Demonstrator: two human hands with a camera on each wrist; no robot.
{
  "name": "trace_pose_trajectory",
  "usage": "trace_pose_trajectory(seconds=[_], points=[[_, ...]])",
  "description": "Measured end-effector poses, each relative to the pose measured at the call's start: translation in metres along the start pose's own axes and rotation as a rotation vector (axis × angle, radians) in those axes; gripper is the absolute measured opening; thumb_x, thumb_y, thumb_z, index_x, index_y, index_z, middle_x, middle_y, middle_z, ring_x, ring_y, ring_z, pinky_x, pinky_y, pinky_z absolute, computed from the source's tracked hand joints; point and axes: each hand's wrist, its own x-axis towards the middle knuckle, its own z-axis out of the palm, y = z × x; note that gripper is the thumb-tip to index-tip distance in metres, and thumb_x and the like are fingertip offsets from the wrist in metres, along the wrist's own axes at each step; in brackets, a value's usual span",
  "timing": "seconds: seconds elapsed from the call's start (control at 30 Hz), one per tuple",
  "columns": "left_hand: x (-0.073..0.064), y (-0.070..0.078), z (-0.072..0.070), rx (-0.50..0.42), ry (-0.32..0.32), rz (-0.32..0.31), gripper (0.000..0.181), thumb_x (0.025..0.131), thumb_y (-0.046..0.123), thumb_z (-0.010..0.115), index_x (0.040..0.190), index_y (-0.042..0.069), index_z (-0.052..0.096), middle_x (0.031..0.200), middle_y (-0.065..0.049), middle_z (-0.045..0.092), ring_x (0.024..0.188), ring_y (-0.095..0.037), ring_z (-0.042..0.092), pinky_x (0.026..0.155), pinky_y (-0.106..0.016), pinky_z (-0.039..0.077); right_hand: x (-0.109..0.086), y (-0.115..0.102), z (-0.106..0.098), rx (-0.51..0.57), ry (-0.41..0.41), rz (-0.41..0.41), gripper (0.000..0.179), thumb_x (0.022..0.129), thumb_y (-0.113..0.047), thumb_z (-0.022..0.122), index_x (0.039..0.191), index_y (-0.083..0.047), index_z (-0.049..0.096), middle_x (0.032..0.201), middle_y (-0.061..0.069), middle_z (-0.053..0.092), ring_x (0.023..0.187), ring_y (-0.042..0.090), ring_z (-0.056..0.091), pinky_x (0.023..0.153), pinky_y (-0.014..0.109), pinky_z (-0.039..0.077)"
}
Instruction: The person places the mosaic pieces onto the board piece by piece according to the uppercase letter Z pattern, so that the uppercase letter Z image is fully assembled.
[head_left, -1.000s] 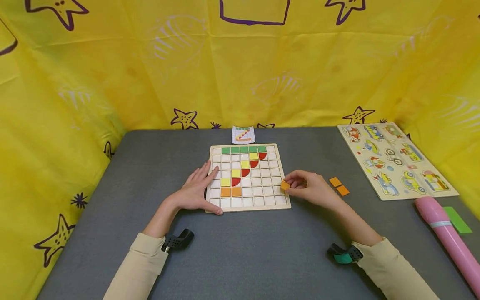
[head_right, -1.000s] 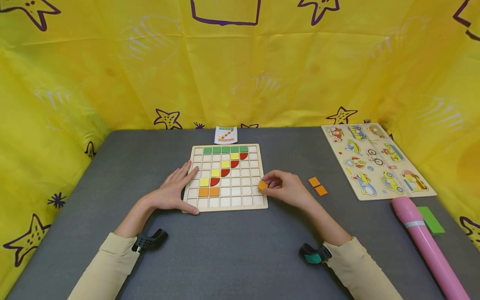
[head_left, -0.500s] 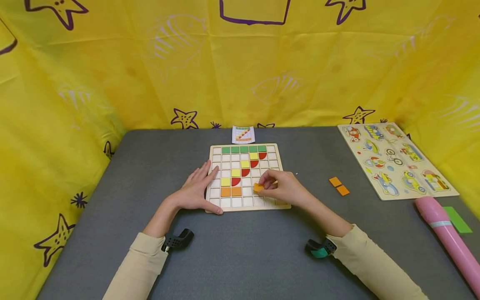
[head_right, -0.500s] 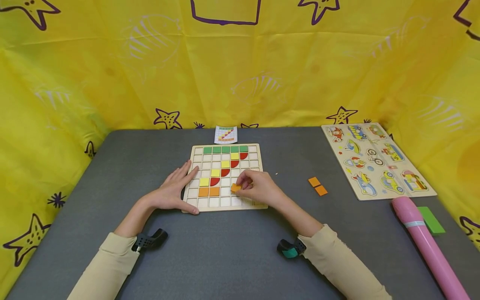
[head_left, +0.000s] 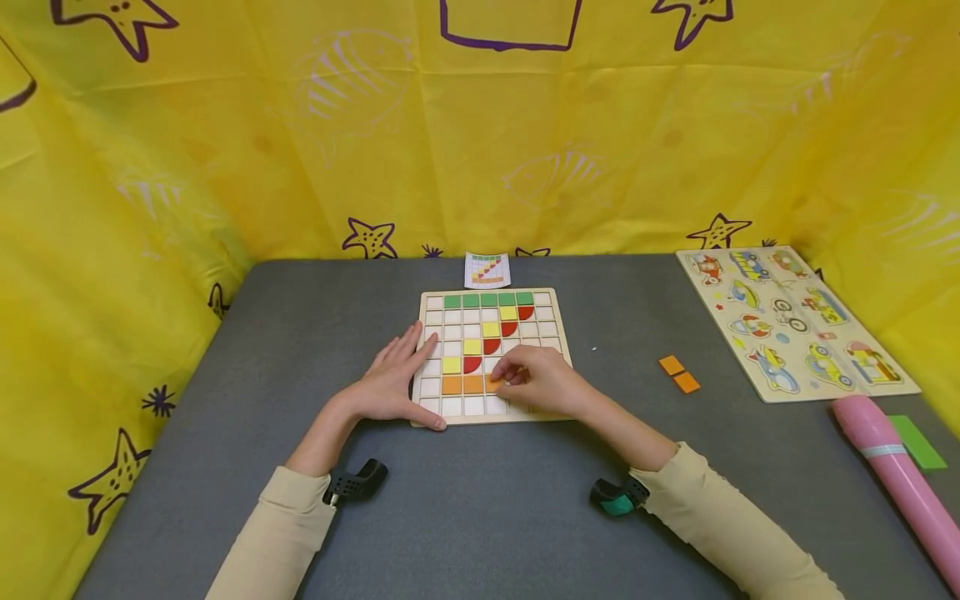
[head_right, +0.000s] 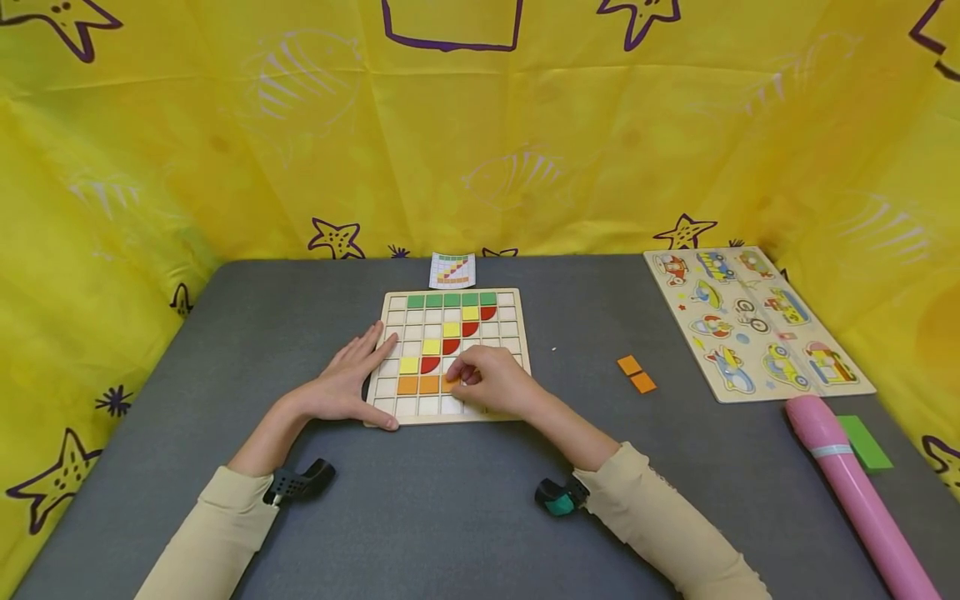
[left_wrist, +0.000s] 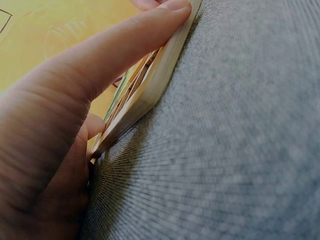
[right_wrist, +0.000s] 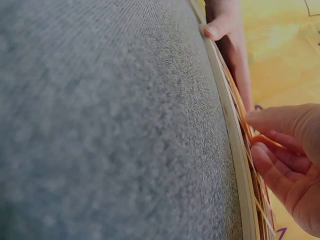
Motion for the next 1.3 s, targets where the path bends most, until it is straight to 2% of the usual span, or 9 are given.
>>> trace_pose_trajectory(seconds=[0.2, 0.4, 0.6, 0.83, 1.0, 1.2, 1.3], points=[[0.0, 0.001, 0.0, -0.003, 0.001, 0.005, 0.131, 0.064, 0.063, 0.082, 0.157, 0.006, 0.01, 0.161, -0.018, -0.01, 0.148, -0.031, -0.008, 0.114, -0.054, 0.003, -0.005, 0.003, -0.003, 0.07, -0.007, 0.006, 0.015, 0.084, -0.011, 0.077, 0.099, -0.009, 0.074, 0.089, -0.006, 0.069, 0.084, 0.013, 0.061, 0.08, 0.028, 0.052], [0.001, -0.001, 0.001, -0.002, -0.002, 0.006, 0.131, 0.064, 0.064, 0.081, 0.157, 0.006, 0.008, 0.161, -0.017, -0.011, 0.148, -0.031, -0.008, 0.114, -0.054, 0.002, -0.016, 0.011, -0.013, 0.187, 0.015, 0.071, 0.014, 0.087, -0.012, 0.074, 0.101, -0.011, 0.074, 0.091, -0.006, 0.068, 0.087, 0.012, 0.061, 0.082, 0.028, 0.053], [0.001, -0.003, 0.002, 0.004, 0.001, 0.008, 0.131, 0.064, 0.065, 0.081, 0.157, 0.007, 0.008, 0.161, -0.016, -0.011, 0.148, -0.031, -0.008, 0.114, -0.054, 0.002, -0.031, 0.02, -0.029, 0.22, 0.044, 0.133, 0.016, 0.089, -0.014, 0.073, 0.104, -0.009, 0.073, 0.092, -0.002, 0.068, 0.086, 0.015, 0.06, 0.08, 0.029, 0.053], [0.001, -0.004, 0.002, 0.009, 0.004, 0.012, 0.131, 0.064, 0.065, 0.08, 0.157, 0.007, 0.008, 0.162, -0.016, -0.012, 0.148, -0.03, -0.008, 0.114, -0.053, 0.003, -0.054, 0.031, -0.05, 0.163, 0.101, 0.211, 0.018, 0.088, -0.013, 0.073, 0.106, -0.009, 0.071, 0.09, -0.002, 0.067, 0.085, 0.017, 0.06, 0.079, 0.029, 0.052], [0.001, -0.005, 0.003, 0.01, 0.007, 0.011, 0.132, 0.064, 0.065, 0.081, 0.157, 0.007, 0.008, 0.162, -0.016, -0.011, 0.148, -0.03, -0.008, 0.114, -0.053, 0.003, -0.072, 0.045, -0.061, 0.114, 0.151, 0.224, 0.019, 0.089, -0.011, 0.072, 0.107, -0.006, 0.071, 0.094, 0.001, 0.069, 0.085, 0.015, 0.062, 0.079, 0.029, 0.053], [0.002, -0.005, 0.003, 0.012, 0.006, 0.008, 0.132, 0.063, 0.067, 0.08, 0.157, 0.008, 0.008, 0.162, -0.016, -0.011, 0.148, -0.03, -0.008, 0.114, -0.054, 0.003, -0.094, 0.062, -0.078, -0.018, 0.219, 0.257, 0.018, 0.088, -0.011, 0.072, 0.106, -0.008, 0.071, 0.096, 0.001, 0.071, 0.083, 0.011, 0.063, 0.076, 0.025, 0.052], [0.003, -0.005, 0.003, 0.013, 0.006, 0.008, 0.133, 0.063, 0.067, 0.08, 0.157, 0.008, 0.008, 0.162, -0.016, -0.012, 0.148, -0.03, -0.008, 0.114, -0.053, 0.003, -0.104, 0.068, -0.088, -0.104, 0.251, 0.264, 0.018, 0.088, -0.011, 0.073, 0.106, -0.007, 0.071, 0.095, 0.002, 0.071, 0.084, 0.014, 0.063, 0.075, 0.026, 0.053]])
